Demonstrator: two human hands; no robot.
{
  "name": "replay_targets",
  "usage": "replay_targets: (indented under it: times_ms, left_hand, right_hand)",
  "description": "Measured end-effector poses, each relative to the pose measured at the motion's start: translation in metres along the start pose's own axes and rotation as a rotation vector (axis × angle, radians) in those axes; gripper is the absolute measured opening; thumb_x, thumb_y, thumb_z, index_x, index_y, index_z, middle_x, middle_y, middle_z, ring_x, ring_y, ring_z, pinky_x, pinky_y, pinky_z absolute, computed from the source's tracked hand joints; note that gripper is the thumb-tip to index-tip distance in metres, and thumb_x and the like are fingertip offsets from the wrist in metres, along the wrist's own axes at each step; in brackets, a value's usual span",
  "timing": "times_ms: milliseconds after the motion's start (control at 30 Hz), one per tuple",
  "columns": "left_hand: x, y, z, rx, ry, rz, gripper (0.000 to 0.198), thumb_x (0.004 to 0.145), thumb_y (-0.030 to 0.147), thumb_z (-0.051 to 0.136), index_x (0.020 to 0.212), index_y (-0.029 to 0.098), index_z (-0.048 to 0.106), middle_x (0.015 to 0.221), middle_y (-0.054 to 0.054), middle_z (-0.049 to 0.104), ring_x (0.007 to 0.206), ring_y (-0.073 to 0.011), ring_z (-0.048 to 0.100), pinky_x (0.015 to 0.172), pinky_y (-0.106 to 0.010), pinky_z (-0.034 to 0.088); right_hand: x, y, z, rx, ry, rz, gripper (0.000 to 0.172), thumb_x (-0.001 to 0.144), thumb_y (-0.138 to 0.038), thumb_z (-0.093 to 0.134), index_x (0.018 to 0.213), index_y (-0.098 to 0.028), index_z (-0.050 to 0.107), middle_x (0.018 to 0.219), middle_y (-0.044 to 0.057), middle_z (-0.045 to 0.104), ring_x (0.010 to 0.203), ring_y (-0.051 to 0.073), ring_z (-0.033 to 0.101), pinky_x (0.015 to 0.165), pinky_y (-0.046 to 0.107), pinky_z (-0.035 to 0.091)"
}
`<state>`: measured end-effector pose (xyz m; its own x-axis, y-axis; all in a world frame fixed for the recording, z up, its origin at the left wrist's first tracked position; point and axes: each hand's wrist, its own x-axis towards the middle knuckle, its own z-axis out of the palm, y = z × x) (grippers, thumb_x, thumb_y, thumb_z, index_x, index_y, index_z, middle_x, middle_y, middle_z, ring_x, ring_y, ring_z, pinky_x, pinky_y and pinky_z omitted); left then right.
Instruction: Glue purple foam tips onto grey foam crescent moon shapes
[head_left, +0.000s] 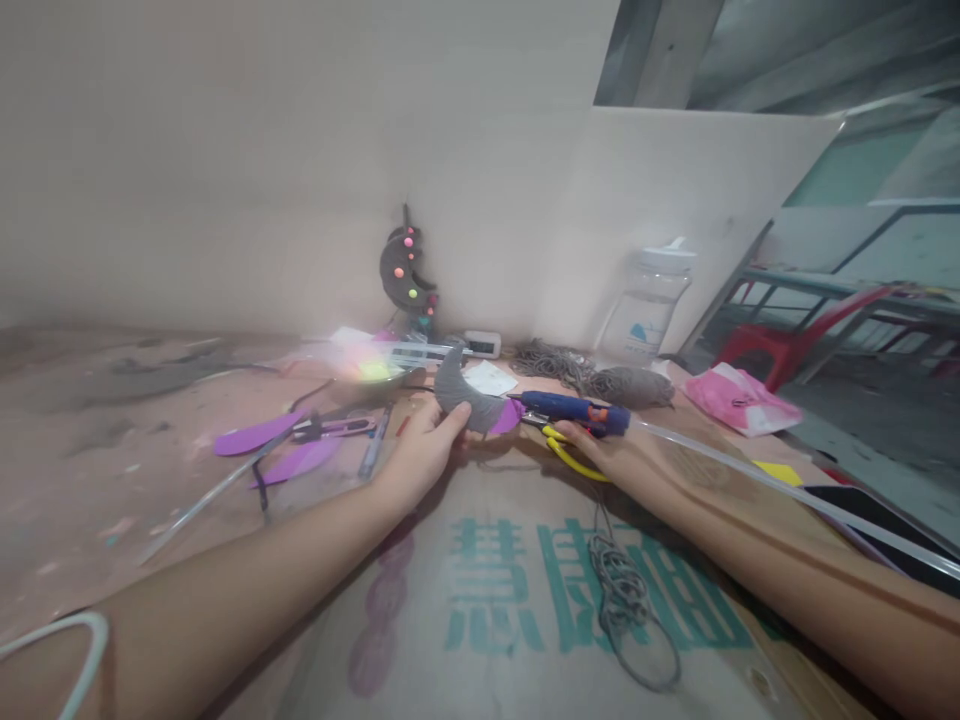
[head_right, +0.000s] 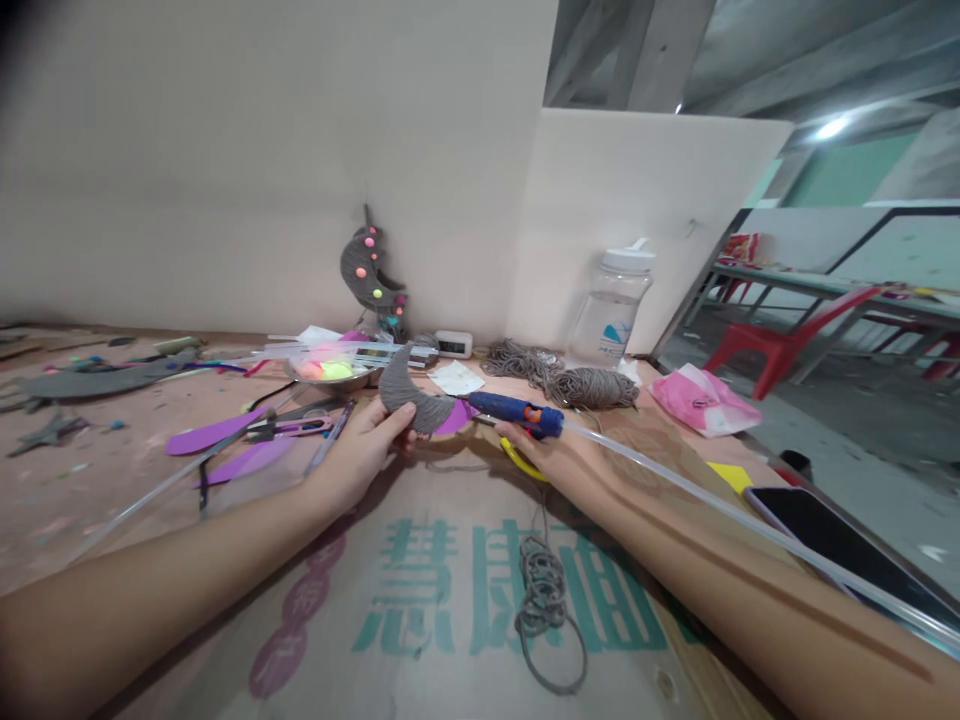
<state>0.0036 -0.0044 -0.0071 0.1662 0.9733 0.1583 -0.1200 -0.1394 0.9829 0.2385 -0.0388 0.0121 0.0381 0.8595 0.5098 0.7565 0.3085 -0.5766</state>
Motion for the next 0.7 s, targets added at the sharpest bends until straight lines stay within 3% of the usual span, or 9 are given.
replay_targets:
  times_ms: [133,333,500,700]
  left_hand:
    - [0.000,0.002,0.001,-0.019,0.012,-0.024,0.030,0.075,0.045,0.063,0.076,0.016,0.053,0.058,0.004,0.053,0.052,-0.0089,0.047,0.051,-0.020,0.037]
    - [-0.002,0.003,0.002,0.019,-0.012,-0.009,0.032,0.073,0.046,0.062,0.070,0.016,0.051,0.055,0.004,0.051,0.051,-0.0091,0.045,0.051,-0.022,0.037]
    - [-0.002,0.004,0.002,0.046,-0.015,-0.034,0.033,0.073,0.047,0.061,0.068,0.017,0.049,0.055,0.004,0.050,0.051,-0.0094,0.045,0.051,-0.022,0.037]
    - [-0.003,0.003,0.001,0.084,-0.023,-0.034,0.031,0.077,0.046,0.058,0.072,0.016,0.052,0.056,0.004,0.051,0.052,-0.0088,0.044,0.051,-0.021,0.034]
  right_hand:
    - [0.010,0.005,-0.009,-0.023,-0.067,0.074,0.044,0.083,-0.055,0.051,0.060,-0.019,0.064,0.062,0.006,0.066,0.061,0.021,0.061,0.060,0.031,0.049]
    - [0.033,0.003,-0.021,0.189,-0.176,0.118,0.055,0.088,-0.061,0.041,0.069,-0.016,0.067,0.067,0.006,0.067,0.062,0.016,0.059,0.060,0.026,0.046]
    - [0.070,0.010,-0.017,0.167,-0.275,0.206,0.048,0.089,-0.053,0.044,0.078,-0.014,0.070,0.065,0.006,0.066,0.060,0.015,0.059,0.056,0.023,0.045]
    - [0.104,0.021,0.012,-0.004,-0.224,0.206,0.031,0.083,-0.042,0.059,0.087,-0.014,0.071,0.081,0.007,0.072,0.071,0.017,0.064,0.061,0.023,0.046]
